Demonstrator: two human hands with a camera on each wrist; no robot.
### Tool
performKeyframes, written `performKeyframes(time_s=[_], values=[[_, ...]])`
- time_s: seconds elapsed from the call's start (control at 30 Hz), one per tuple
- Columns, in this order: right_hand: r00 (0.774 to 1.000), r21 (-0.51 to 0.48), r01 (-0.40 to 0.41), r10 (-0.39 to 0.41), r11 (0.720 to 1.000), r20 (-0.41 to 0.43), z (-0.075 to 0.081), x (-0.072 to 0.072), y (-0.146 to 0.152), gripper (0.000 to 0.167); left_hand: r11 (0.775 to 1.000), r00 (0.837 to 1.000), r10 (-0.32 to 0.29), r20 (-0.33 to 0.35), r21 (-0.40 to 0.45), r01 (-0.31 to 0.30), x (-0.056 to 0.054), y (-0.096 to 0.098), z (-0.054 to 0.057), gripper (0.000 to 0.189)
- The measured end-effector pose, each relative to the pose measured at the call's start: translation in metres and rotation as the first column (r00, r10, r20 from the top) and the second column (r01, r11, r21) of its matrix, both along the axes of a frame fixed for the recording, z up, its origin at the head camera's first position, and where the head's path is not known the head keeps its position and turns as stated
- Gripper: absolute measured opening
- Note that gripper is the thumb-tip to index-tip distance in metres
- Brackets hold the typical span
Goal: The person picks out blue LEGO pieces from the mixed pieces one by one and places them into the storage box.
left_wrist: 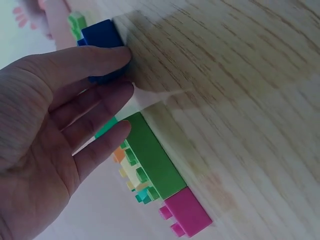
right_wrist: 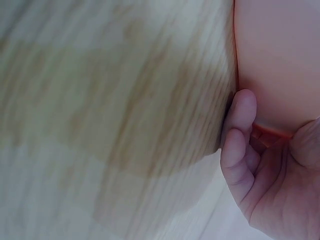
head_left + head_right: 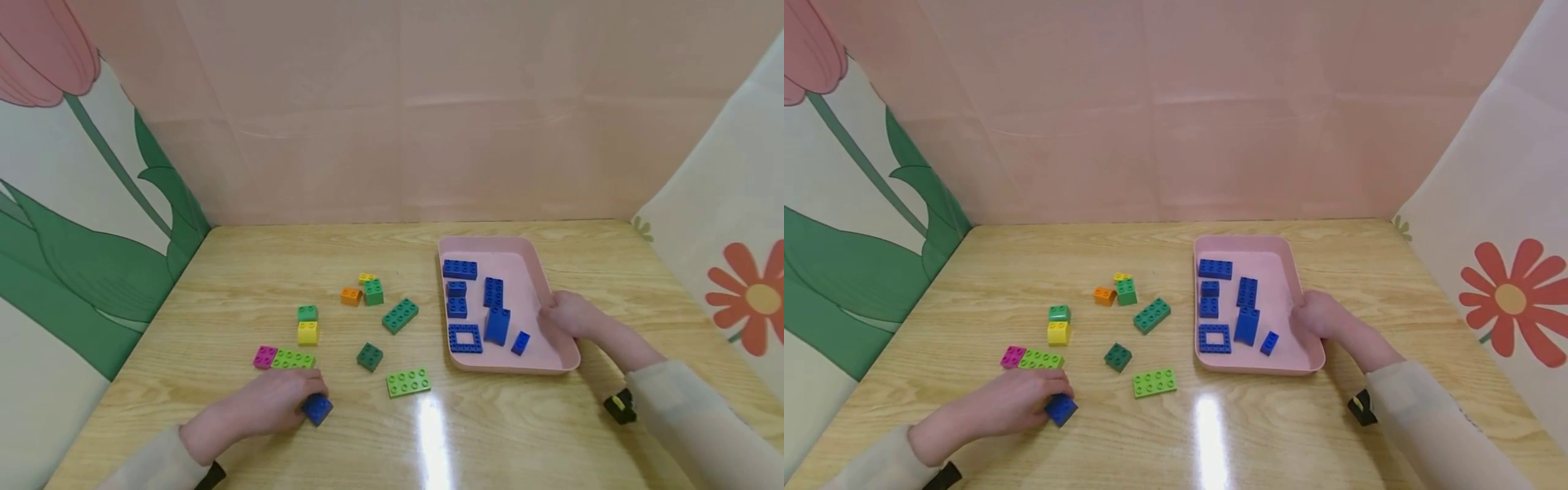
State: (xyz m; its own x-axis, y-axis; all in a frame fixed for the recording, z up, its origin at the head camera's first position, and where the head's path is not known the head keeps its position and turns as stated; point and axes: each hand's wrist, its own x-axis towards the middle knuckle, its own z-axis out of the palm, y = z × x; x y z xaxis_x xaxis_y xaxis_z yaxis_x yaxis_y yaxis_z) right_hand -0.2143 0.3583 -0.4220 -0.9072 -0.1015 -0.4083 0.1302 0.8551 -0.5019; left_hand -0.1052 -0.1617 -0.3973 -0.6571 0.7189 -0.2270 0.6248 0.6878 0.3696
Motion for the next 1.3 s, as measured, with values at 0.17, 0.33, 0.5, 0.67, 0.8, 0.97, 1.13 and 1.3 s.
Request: performKeyframes(time_s=[0.17,0.33,0.5,0.67,0.8,0.97,1.13,1.3], values=[[1.000,0.007,-0.009,0.010,1.000,-0.017,-0.001,0.001,0.000,0.018,0.998,1.000,0.011,0.009,0.066,-0.012,-0.004,-0.001,0.001,0.035],[0.999,0.021,-0.027,0.027,0.999,-0.041,-0.002,0.001,0.000,0.018,0.995,1.000,0.009,-0.029,0.102,-0.007,-0.011,0.005,0.014,0.033],[0.999,0.022,-0.020,0.021,1.000,-0.041,-0.005,0.001,-0.001,0.018,0.991,0.990,-0.027,-0.142,0.124,0.045,-0.022,0.016,0.031,0.036],[0.996,0.033,-0.046,0.049,0.998,-0.078,-0.005,0.001,0.001,0.020,0.986,0.974,-0.078,-0.213,0.126,0.106,-0.035,0.034,0.046,0.037],[0.990,0.052,-0.078,0.084,0.996,-0.116,-0.004,-0.001,0.003,0.021,0.979,0.955,-0.129,-0.268,0.120,0.166,-0.046,0.053,0.056,0.039],[0.990,0.064,-0.079,0.086,0.995,-0.110,-0.003,-0.001,0.003,0.022,0.956,0.906,-0.186,-0.380,0.143,0.256,-0.065,0.081,0.069,0.042],[0.991,0.062,-0.072,0.078,0.995,-0.104,-0.003,0.001,0.002,0.020,0.946,0.896,-0.210,-0.391,0.151,0.288,-0.081,0.115,0.079,0.044],[0.994,0.047,-0.057,0.061,0.997,-0.086,-0.002,0.002,-0.001,0.018,0.953,0.891,-0.235,-0.387,0.087,0.290,-0.095,0.152,0.090,0.048]])
